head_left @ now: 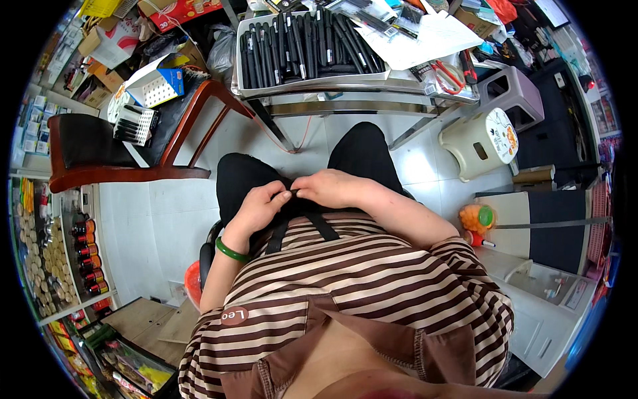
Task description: The person repeatedly picks up black pen barrels and small metal tips, inserts the tips into the barrels, and places the assembled pens into a white tray on a metal table. The person handles the items one at a time and repeats the process throughout the clip.
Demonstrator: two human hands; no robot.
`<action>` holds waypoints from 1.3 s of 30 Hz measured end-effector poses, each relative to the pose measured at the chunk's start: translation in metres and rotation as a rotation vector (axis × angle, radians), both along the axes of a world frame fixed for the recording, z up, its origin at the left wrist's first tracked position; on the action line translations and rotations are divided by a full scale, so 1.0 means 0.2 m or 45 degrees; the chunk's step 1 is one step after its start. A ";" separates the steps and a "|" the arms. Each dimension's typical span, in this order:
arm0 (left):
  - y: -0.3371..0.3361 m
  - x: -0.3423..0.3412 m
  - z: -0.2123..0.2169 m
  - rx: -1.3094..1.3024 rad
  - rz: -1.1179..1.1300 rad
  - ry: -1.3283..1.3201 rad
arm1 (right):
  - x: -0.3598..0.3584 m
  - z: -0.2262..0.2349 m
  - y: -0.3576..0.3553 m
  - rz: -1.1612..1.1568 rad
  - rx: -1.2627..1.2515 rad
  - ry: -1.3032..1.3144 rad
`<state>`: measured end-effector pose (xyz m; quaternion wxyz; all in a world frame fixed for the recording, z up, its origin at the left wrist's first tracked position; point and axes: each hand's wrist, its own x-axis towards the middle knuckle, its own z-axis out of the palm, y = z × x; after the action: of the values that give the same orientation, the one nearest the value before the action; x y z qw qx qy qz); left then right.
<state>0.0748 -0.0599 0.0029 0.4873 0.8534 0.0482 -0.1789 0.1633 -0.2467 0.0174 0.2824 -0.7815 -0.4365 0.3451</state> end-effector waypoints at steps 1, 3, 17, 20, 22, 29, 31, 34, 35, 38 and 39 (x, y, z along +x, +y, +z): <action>0.02 0.02 0.00 -0.004 0.017 0.017 | 0.03 0.03 -0.03 -0.026 -0.061 0.047; 0.05 0.04 0.00 -0.022 0.114 -0.101 | 0.12 0.10 -0.10 -0.090 -0.115 0.231; -0.38 0.82 0.43 0.449 -0.594 -1.278 | 0.56 0.39 -0.67 -0.718 1.598 1.127; -0.48 1.00 0.43 0.572 -0.656 -1.312 | 0.62 0.43 -0.65 -1.054 1.464 0.820; -0.51 1.07 0.40 0.700 -0.678 -1.260 | 0.68 0.43 -0.63 -1.167 1.418 0.570; -0.53 1.11 0.33 0.719 -0.743 -1.165 | 0.85 0.40 -0.49 -1.381 1.114 -0.035; -0.53 1.11 0.32 0.715 -0.745 -1.173 | 0.93 0.35 -0.45 -1.291 1.002 -0.207; -0.53 1.11 0.32 0.718 -0.745 -1.193 | 1.04 0.25 -0.40 -1.238 0.818 -0.458; -0.53 1.11 0.32 0.719 -0.741 -1.199 | 1.05 0.25 -0.39 -1.193 0.720 -0.472; -0.53 1.11 0.32 0.725 -0.735 -1.202 | 1.06 0.24 -0.36 -1.172 0.530 -0.559; -0.53 1.11 0.32 0.714 -0.733 -1.212 | 1.06 0.24 -0.36 -1.183 0.483 -0.597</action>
<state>0.2965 -0.1659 0.0671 0.1449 0.9139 -0.3610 0.1163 0.3762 -0.3183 0.0653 0.4360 -0.8832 -0.1515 -0.0836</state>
